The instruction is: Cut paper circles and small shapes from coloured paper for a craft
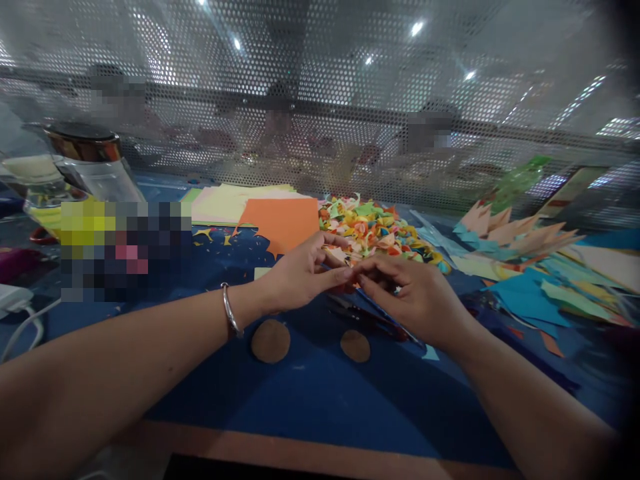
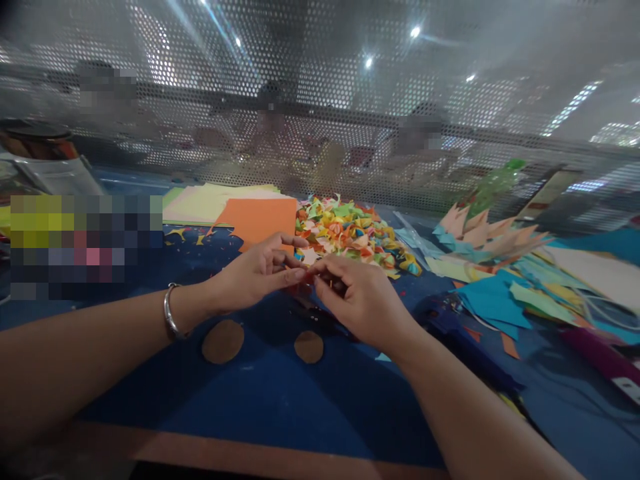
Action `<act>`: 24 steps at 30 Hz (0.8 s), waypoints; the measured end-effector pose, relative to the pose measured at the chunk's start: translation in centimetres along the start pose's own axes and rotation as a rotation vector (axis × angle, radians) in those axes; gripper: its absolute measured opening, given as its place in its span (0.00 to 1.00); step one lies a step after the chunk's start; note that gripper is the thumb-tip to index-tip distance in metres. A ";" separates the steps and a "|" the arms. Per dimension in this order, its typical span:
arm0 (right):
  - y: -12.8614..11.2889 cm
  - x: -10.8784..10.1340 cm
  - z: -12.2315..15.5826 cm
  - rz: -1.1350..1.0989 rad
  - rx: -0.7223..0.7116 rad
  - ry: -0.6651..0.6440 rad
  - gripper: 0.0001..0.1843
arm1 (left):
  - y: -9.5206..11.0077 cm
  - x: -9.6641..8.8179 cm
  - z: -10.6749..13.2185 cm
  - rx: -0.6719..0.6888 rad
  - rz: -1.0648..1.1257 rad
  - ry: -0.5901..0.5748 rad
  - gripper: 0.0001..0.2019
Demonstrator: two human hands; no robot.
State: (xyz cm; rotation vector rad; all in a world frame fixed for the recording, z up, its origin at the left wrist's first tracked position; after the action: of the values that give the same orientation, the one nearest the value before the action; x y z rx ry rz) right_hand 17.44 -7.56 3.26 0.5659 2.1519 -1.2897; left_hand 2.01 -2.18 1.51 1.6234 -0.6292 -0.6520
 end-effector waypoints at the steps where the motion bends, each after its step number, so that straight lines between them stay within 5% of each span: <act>1: 0.0 0.0 0.0 0.008 -0.005 -0.004 0.07 | -0.1 0.0 0.0 0.006 0.001 -0.003 0.24; 7: -0.4 0.2 0.0 0.031 -0.052 -0.029 0.08 | -0.4 -0.3 -0.1 0.011 -0.043 -0.002 0.29; 13: -0.1 -0.1 0.1 -0.029 -0.044 0.024 0.07 | 0.3 -0.8 0.0 -0.032 0.035 0.010 0.20; 24: 0.1 -0.2 0.2 -0.052 -0.025 0.033 0.06 | 0.3 -1.5 -0.1 0.013 0.020 0.002 0.17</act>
State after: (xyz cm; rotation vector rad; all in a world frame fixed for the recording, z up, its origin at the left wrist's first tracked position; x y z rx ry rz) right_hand 17.70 -7.67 3.23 0.5273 2.2209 -1.2873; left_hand 1.04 -1.10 1.89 1.6278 -0.6486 -0.6331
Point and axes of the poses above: each hand's wrist, its own z-axis away from the middle knuckle, its own x-axis out of the palm, y = z × x, the point moved 4 cm from there along -z, towards the middle knuckle, and after that the axes turned 9 degrees about -z, right-handed, at the moved point
